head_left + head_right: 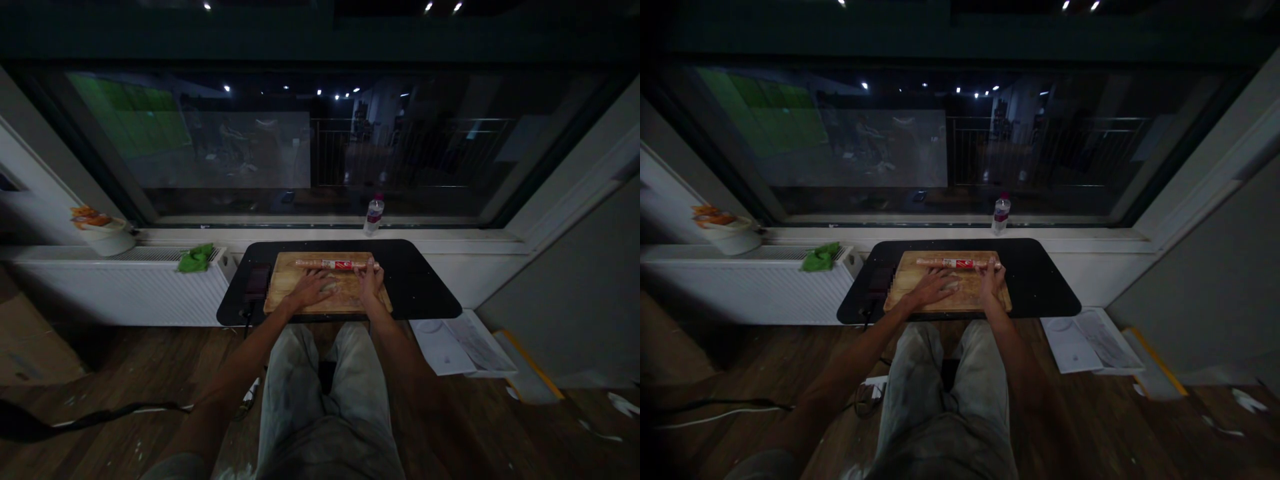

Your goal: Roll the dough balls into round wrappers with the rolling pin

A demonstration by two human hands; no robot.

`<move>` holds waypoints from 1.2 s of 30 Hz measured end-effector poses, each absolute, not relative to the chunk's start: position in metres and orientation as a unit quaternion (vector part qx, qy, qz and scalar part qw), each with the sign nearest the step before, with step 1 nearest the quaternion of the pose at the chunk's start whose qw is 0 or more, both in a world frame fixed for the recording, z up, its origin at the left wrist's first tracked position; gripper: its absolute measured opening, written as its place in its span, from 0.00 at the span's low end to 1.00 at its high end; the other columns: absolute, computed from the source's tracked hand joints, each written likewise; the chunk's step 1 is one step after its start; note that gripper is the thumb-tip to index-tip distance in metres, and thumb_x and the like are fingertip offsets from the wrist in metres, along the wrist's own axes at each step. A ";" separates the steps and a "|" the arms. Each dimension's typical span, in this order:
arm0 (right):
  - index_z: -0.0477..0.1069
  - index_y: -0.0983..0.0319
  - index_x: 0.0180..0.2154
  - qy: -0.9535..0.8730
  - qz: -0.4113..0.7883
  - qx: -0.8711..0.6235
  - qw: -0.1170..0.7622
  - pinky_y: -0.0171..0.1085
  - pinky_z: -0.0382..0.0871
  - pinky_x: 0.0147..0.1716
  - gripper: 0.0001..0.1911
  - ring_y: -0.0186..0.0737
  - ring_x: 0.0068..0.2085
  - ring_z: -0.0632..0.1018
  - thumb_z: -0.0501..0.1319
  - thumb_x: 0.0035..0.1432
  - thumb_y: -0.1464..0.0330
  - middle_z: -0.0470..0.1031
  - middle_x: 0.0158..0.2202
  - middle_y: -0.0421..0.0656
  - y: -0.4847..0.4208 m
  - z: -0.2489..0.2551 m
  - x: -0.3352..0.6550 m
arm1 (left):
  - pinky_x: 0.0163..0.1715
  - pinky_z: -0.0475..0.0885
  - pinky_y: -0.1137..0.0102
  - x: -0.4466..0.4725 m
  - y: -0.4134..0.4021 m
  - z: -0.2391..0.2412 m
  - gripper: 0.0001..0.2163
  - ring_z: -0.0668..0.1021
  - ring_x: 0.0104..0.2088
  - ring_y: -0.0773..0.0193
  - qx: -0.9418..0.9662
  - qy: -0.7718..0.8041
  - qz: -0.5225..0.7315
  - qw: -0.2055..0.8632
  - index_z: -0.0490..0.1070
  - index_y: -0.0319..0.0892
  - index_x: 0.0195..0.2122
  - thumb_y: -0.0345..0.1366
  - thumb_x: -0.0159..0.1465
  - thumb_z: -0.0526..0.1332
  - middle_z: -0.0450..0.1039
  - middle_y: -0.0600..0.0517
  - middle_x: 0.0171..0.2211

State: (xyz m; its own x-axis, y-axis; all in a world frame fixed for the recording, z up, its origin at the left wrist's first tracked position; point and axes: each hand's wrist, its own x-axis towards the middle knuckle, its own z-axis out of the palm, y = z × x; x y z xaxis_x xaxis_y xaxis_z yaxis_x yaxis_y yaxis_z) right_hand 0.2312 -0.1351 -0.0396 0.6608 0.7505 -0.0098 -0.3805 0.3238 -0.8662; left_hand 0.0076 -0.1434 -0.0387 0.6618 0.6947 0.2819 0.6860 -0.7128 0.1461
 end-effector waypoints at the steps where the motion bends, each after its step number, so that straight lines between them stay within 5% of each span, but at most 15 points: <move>1: 0.62 0.51 0.38 -0.200 0.362 -0.458 0.787 0.43 0.87 0.43 0.23 0.41 0.39 0.86 0.71 0.63 0.47 0.80 0.36 0.35 -0.136 -0.039 0.231 | 0.75 0.62 0.48 0.007 -0.145 -0.037 0.23 0.72 0.73 0.48 0.912 0.377 0.158 0.018 0.77 0.60 0.69 0.57 0.81 0.55 0.72 0.51 0.74; 19: 0.64 0.51 0.38 -0.193 0.373 -0.449 0.789 0.39 0.86 0.42 0.23 0.39 0.39 0.84 0.73 0.61 0.47 0.77 0.36 0.33 -0.143 -0.033 0.230 | 0.77 0.60 0.49 0.004 -0.146 -0.035 0.20 0.68 0.75 0.48 0.921 0.364 0.122 0.060 0.77 0.56 0.68 0.47 0.80 0.56 0.70 0.51 0.76; 36: 0.63 0.51 0.38 -0.193 0.369 -0.444 0.794 0.39 0.87 0.41 0.22 0.38 0.38 0.84 0.74 0.61 0.50 0.77 0.36 0.33 -0.140 -0.036 0.232 | 0.76 0.60 0.51 0.011 -0.145 -0.032 0.23 0.72 0.73 0.51 0.908 0.390 0.139 0.070 0.75 0.55 0.70 0.49 0.83 0.49 0.75 0.50 0.73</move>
State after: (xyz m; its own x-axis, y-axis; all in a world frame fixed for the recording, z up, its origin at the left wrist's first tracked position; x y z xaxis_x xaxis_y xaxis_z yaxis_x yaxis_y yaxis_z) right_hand 0.2315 -0.1400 -0.0360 0.6529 0.7571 -0.0216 -0.4150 0.3337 -0.8464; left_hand 0.0105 -0.1454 -0.0324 0.6573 0.7275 0.1970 0.6887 -0.6859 0.2350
